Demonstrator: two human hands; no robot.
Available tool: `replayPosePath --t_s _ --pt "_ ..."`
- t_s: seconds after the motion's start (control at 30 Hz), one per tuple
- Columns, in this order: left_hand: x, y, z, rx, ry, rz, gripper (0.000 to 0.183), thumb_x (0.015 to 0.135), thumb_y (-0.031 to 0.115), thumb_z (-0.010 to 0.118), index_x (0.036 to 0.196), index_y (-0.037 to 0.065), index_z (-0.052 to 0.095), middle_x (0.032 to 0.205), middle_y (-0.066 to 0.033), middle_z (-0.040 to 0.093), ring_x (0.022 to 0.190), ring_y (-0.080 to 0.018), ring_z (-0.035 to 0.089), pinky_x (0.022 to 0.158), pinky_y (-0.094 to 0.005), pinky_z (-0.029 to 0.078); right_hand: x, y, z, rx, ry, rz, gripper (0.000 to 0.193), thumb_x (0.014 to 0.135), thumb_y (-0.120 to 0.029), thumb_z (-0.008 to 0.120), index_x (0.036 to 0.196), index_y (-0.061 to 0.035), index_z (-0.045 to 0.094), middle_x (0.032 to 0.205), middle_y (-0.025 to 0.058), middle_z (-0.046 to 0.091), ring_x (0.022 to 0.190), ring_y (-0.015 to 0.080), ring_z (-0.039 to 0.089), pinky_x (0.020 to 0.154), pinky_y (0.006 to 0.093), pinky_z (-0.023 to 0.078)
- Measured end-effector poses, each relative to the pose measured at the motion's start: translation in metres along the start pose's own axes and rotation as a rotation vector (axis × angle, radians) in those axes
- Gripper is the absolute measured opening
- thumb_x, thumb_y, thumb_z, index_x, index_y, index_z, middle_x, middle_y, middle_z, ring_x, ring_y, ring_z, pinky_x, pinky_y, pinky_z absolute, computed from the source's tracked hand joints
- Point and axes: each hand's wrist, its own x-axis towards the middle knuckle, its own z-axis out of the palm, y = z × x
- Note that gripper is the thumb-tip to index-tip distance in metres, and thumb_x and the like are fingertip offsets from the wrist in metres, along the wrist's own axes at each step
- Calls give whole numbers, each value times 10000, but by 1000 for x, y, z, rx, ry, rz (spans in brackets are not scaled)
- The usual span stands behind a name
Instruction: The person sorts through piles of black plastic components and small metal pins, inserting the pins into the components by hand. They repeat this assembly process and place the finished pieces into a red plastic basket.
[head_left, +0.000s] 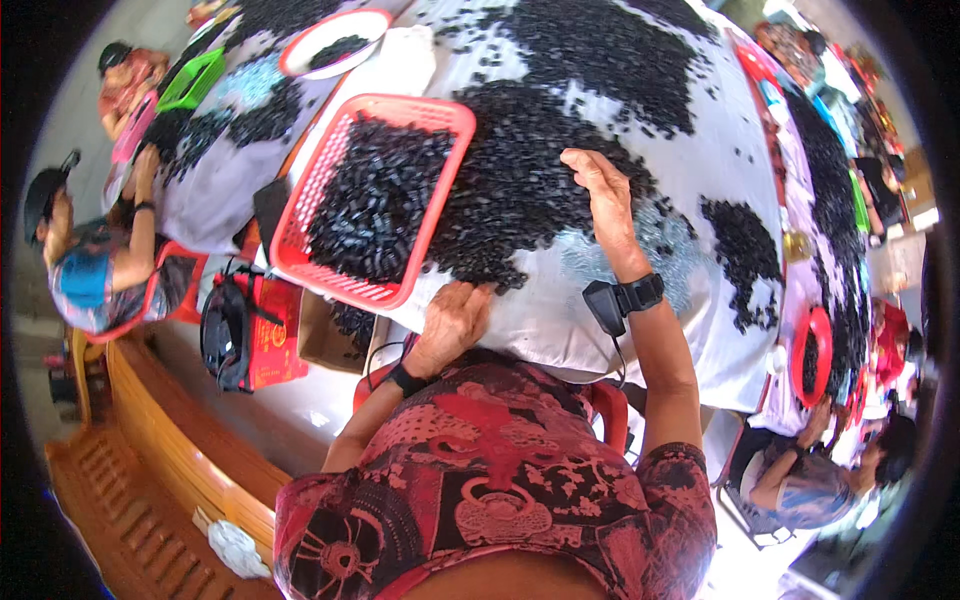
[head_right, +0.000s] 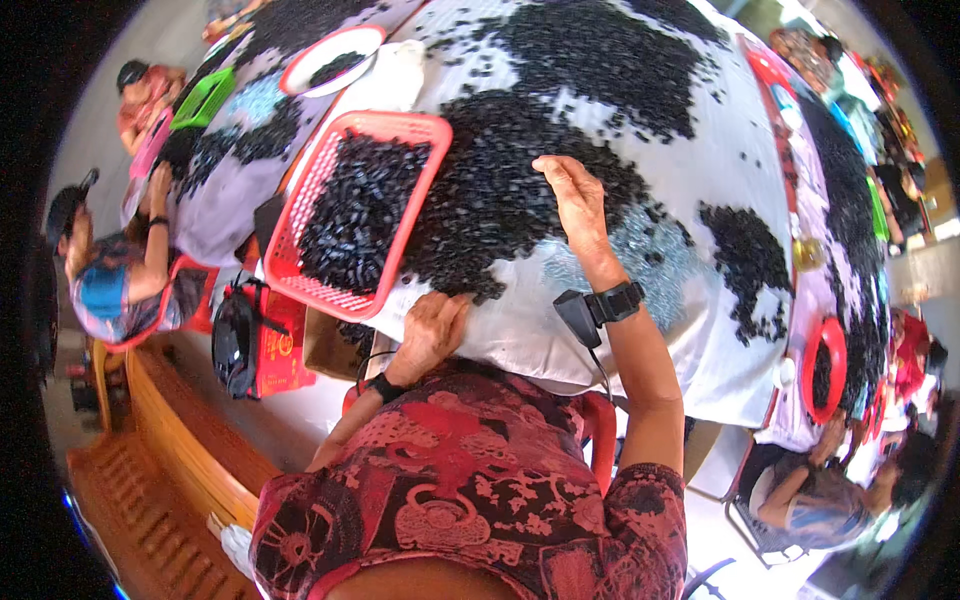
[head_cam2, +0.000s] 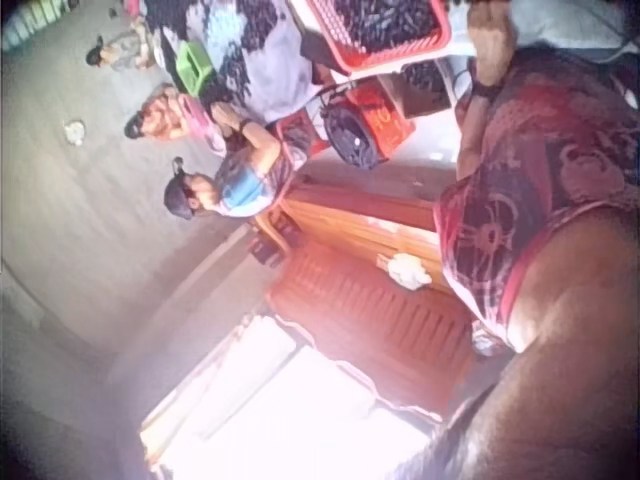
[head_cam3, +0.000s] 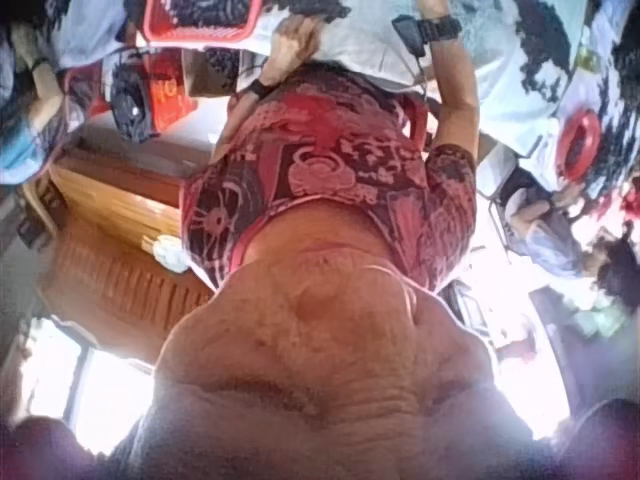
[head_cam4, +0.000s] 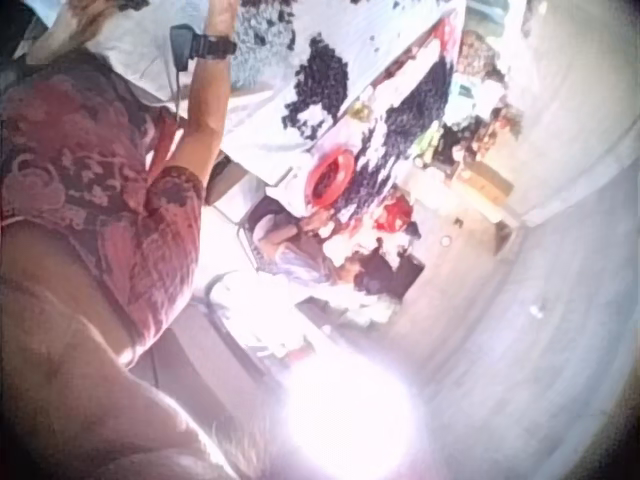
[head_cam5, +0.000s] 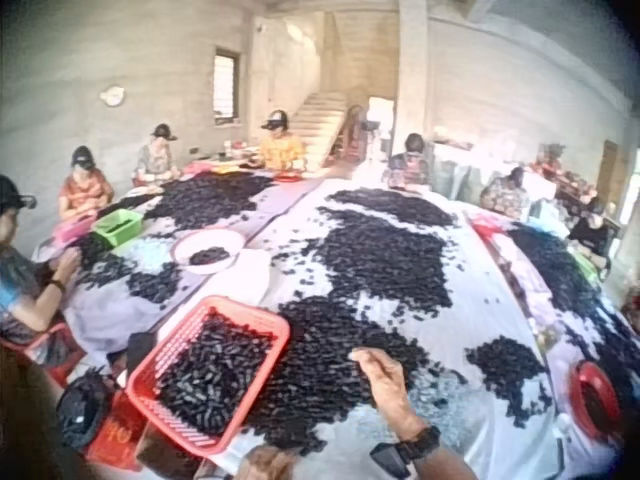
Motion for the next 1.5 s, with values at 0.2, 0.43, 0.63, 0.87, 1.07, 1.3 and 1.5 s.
replayPosePath --t_s 0.2,0.43,0.63,0.87,1.07,1.3,1.5 --pt "-2 3 -2 67 49 22 154 748 -5 626 895 28 595 627 -88 473 588 -261 507 541 -381 423 -43 -19 -98 -281 316 12 173 871 -168 589 915 -8 638 805 7 606 763 75 523 687 227 430" --pt "2 8 0 95 -9 35 165 765 1 623 929 14 603 665 -109 519 614 -276 529 568 -385 443 -128 23 -271 -911 844 -8 196 769 -149 676 854 20 624 813 134 638 715 223 598 652 324 473" --pt "2 6 5 149 -23 21 127 777 10 624 903 15 608 680 -117 534 619 -286 538 564 -390 443 -165 49 -379 -1208 906 107 300 832 -238 575 967 29 597 923 232 605 854 380 561 777 443 444" --pt "4 7 3 123 -47 -35 123 791 20 601 912 39 617 672 -129 517 607 -297 527 558 -404 432 -153 80 -432 -1439 782 271 423 887 -364 484 1152 -34 519 1079 262 564 1014 444 508 889 501 391" --pt "0 6 6 165 -41 -39 122 780 7 610 898 38 610 682 -124 528 611 -300 534 568 -402 437 -146 79 -406 -1527 652 464 461 909 -439 424 1232 -117 492 1210 180 526 1105 412 476 917 511 381" --pt "3 6 7 172 -42 -3 111 769 -11 607 869 32 587 684 -122 533 617 -302 540 567 -397 441 -139 74 -366 -1311 558 176 330 894 -319 511 1081 -57 587 1097 158 594 1082 335 505 916 447 384" --pt "1 3 10 150 -28 -17 118 783 -15 580 892 26 599 680 -144 542 595 -329 537 533 -411 428 -157 42 -324 -1387 548 -71 528 837 -346 606 1237 -23 485 1266 231 457 1124 412 443 961 454 350"
